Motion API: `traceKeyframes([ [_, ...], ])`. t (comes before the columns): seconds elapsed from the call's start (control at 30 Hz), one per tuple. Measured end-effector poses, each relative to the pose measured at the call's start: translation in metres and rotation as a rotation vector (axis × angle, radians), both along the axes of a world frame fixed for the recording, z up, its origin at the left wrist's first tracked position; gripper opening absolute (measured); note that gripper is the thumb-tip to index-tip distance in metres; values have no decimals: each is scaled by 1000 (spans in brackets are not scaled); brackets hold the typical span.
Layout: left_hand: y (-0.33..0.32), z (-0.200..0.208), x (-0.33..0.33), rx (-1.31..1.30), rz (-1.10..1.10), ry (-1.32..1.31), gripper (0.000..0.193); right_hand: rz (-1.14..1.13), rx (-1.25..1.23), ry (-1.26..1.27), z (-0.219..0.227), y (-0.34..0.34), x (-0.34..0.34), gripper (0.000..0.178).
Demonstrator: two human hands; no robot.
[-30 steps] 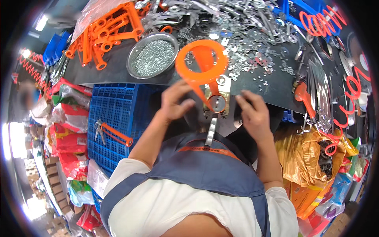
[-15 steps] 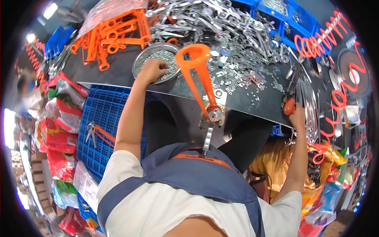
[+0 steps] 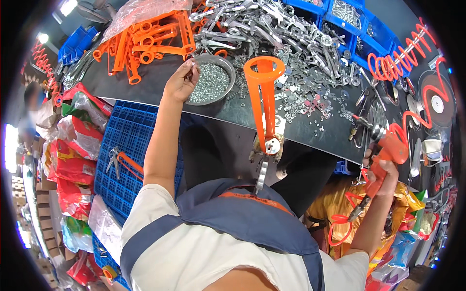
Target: Manually assembling various metal and plastic components using hands and a power drill at a workstation.
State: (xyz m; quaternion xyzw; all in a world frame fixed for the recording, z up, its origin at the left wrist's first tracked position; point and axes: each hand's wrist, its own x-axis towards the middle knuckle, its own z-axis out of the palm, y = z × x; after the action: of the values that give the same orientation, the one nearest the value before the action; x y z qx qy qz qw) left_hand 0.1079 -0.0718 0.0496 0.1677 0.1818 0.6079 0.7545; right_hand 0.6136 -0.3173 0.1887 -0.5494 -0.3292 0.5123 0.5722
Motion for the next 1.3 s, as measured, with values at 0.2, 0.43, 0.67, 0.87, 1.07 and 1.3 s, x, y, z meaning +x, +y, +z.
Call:
traceKeyframes([
  [0.2, -49, 17, 31, 17, 255, 342, 27, 410, -52, 147, -26, -14, -53, 58],
  [0.43, -15, 13, 22, -175, 304, -42, 20, 583, -122, 174, -50, -18, -82, 53],
  [0.67, -145, 32, 67, -59, -58, 255, 15, 544, -113, 343, -52, -39, -83, 44],
  [0.87, -210, 3, 124, -310, -445, -68, 14, 613, -173, 265, -51, -25, -99, 41],
  [1.07, -211, 5, 131, -336, -452, -147, 15, 660, -186, 235, -59, -22, -104, 43],
  [1.3, -216, 6, 143, -244, -386, 7, 10, 595, -146, 206, -64, -30, -107, 41],
])
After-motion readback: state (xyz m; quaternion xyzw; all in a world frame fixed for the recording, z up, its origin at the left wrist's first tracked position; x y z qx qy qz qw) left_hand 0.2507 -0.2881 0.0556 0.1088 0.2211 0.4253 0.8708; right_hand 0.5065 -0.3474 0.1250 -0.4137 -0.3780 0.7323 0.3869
